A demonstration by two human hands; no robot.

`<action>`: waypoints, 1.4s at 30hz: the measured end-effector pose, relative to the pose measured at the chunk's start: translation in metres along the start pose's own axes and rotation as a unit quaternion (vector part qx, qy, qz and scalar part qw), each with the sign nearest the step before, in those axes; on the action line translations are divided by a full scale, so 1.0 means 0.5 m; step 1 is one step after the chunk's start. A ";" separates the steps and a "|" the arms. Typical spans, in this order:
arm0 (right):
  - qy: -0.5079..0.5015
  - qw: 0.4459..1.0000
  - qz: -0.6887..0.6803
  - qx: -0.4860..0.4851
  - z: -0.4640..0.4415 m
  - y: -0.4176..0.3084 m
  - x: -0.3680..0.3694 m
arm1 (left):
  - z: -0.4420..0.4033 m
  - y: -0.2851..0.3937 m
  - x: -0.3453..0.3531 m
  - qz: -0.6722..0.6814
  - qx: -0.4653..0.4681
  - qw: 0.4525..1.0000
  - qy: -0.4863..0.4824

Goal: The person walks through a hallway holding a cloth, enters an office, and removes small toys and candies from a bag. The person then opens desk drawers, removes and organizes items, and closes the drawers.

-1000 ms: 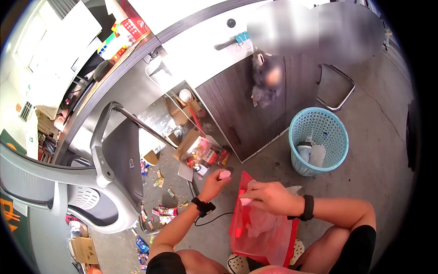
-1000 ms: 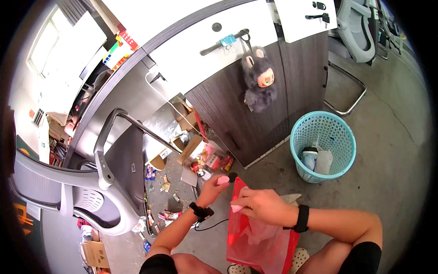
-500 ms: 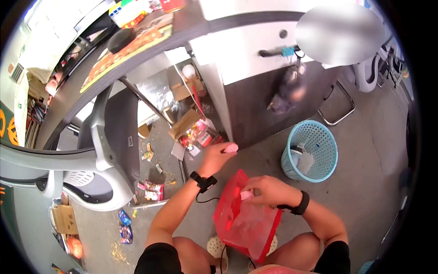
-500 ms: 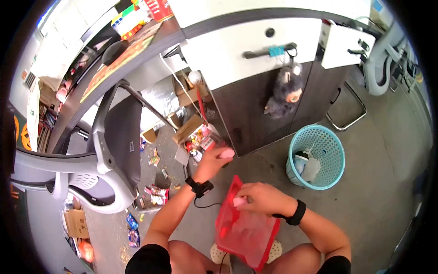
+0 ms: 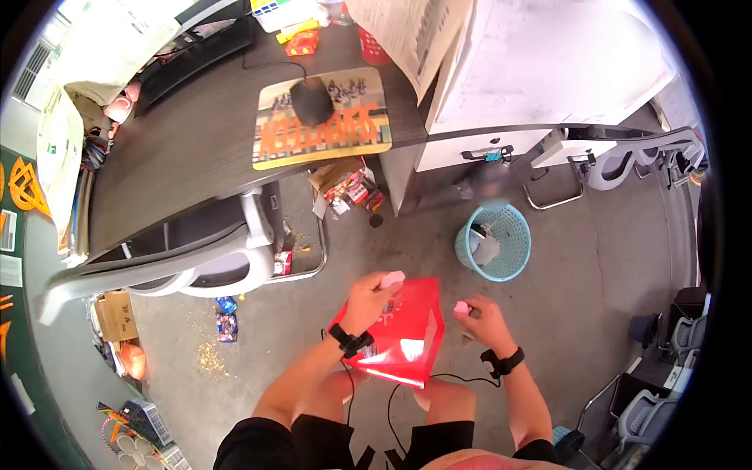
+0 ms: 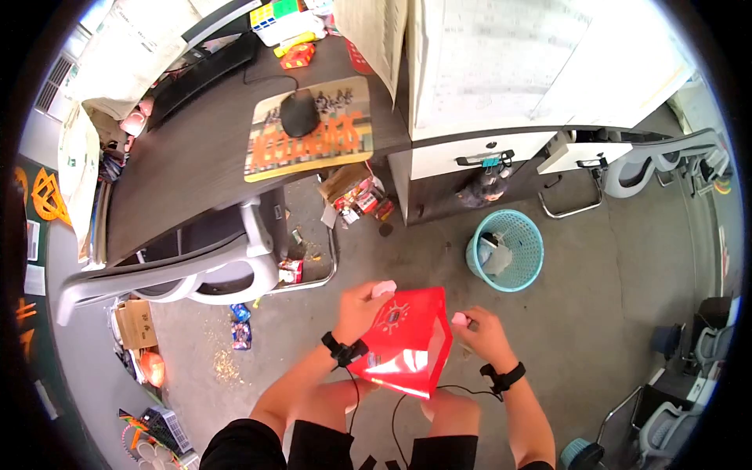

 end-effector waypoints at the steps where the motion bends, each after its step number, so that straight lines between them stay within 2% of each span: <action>1: 0.013 1.000 -0.009 0.022 0.030 -0.018 -0.006 | 0.032 0.046 -0.005 0.046 -0.043 0.998 0.001; 2: 0.029 0.999 -0.017 0.040 0.053 -0.038 -0.017 | 0.055 0.082 -0.008 0.093 -0.081 0.992 0.003; 3: 0.046 0.997 -0.023 0.057 0.077 -0.064 -0.031 | 0.074 0.099 -0.012 0.080 -0.056 0.995 -0.001; 6: 0.036 0.997 -0.039 0.064 0.147 -0.132 -0.070 | 0.125 0.226 -0.042 0.044 -0.134 0.990 -0.010; 7: 0.035 0.997 -0.016 0.069 0.171 -0.161 -0.087 | 0.137 0.277 -0.049 0.076 -0.162 0.983 -0.031; 10: 0.064 0.996 -0.002 0.062 0.244 -0.250 -0.139 | 0.168 0.431 -0.060 0.090 -0.052 0.993 -0.058; 11: 0.094 0.989 -0.032 0.106 0.271 -0.283 -0.156 | 0.183 0.529 -0.074 0.073 -0.062 0.991 -0.092; 14: 0.130 0.989 0.001 0.072 0.356 -0.390 -0.225 | 0.226 0.667 -0.085 0.088 0.008 0.984 -0.156; 16: 0.168 0.982 -0.039 0.072 0.416 -0.439 -0.266 | 0.260 0.749 -0.101 0.090 0.005 0.976 -0.197; 18: 0.206 0.973 -0.072 0.078 0.485 -0.468 -0.305 | 0.302 0.814 -0.106 0.108 0.032 0.971 -0.213; 22: 0.313 0.930 -0.152 0.122 0.604 -0.446 -0.337 | 0.373 0.878 -0.091 -0.007 0.095 0.965 -0.244; 24: 0.354 0.905 -0.184 0.150 0.661 -0.419 -0.356 | 0.400 0.842 -0.047 -0.014 0.079 0.960 -0.267; 28: 0.400 0.896 -0.135 0.137 0.765 -0.383 -0.401 | 0.477 0.873 0.072 -0.039 0.066 0.952 -0.296; 31: 0.436 0.852 -0.220 0.190 0.813 -0.301 -0.424 | 0.528 0.910 0.204 -0.014 0.055 0.941 -0.334; 32: 0.432 0.854 -0.230 0.176 0.827 -0.271 -0.433 | 0.543 0.914 0.246 -0.029 0.061 0.938 -0.339; 34: 0.447 0.847 -0.247 0.146 0.839 -0.201 -0.467 | 0.556 0.932 0.357 -0.057 0.088 0.925 -0.366; 36: 0.403 0.867 -0.249 0.157 0.859 -0.142 -0.521 | 0.570 0.913 0.480 -0.070 0.101 0.918 -0.378; 41: 0.422 0.863 -0.235 0.149 0.955 -0.036 -0.723 | 0.654 0.981 0.772 -0.131 0.026 0.875 -0.465; 42: 0.433 0.855 -0.238 0.155 0.984 -0.005 -0.757 | 0.669 0.998 0.824 -0.139 0.056 0.867 -0.475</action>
Point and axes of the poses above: each hand's wrist, its own z-axis away from the middle knuckle, its own x-axis out of the palm, y = z × x, the point moved 5 cm from there along -z, towards the middle knuckle, and after that the axes turned 3 degrees about y, right-handed, at the moved point
